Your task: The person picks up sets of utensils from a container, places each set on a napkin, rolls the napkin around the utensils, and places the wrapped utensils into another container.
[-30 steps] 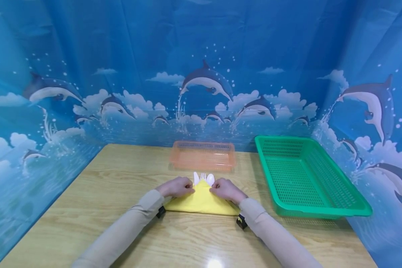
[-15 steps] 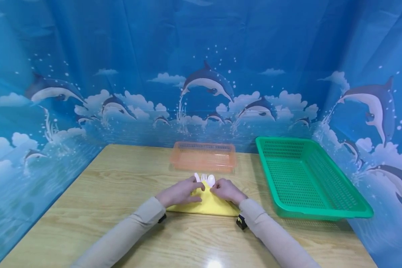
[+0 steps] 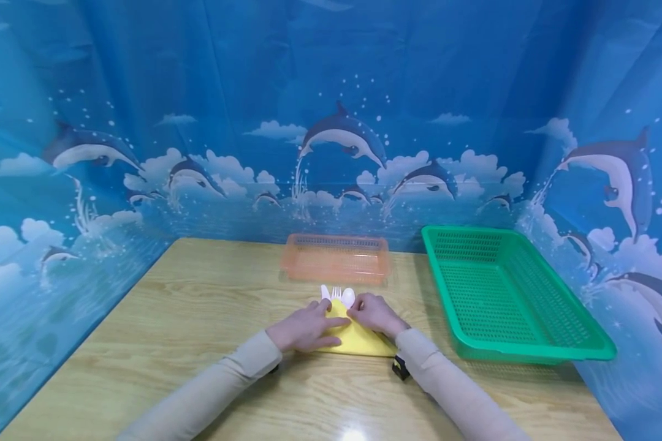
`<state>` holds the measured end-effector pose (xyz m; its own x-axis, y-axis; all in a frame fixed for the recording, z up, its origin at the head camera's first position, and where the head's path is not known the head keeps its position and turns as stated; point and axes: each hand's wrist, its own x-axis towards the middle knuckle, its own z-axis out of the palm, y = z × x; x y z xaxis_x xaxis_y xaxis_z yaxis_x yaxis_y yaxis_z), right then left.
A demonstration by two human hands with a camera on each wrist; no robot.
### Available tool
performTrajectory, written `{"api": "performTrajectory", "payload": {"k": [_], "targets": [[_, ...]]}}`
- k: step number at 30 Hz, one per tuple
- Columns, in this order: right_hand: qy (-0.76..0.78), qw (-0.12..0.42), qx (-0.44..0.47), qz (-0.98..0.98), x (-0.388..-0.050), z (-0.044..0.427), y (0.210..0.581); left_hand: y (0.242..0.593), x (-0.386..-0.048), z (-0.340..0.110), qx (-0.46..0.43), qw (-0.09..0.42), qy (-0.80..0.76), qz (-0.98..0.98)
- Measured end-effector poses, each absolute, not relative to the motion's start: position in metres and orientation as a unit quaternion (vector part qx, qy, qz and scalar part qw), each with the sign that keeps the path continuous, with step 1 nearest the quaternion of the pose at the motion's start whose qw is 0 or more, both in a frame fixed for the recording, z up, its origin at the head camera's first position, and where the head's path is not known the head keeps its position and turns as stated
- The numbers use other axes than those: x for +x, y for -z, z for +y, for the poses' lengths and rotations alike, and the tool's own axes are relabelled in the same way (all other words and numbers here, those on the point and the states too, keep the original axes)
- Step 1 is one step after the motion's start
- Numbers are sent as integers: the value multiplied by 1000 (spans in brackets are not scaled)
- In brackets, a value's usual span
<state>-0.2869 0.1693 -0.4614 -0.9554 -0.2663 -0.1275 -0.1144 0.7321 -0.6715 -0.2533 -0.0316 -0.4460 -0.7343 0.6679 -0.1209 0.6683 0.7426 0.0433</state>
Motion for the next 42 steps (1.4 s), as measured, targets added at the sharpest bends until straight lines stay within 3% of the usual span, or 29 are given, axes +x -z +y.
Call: {"api": "performTrajectory", "payload": {"k": [7, 12, 20, 42], "targets": [[311, 39, -186, 931, -272, 178, 459, 449, -253, -29, 354, 73, 4, 933], [284, 63, -246, 925, -255, 182, 455, 449, -251, -29, 346, 85, -8, 934], [265, 85, -246, 928, -239, 175, 451, 450, -249, -27, 342, 93, -12, 935], [256, 91, -303, 914, -242, 174, 453, 447, -254, -29, 345, 90, -22, 934]]}}
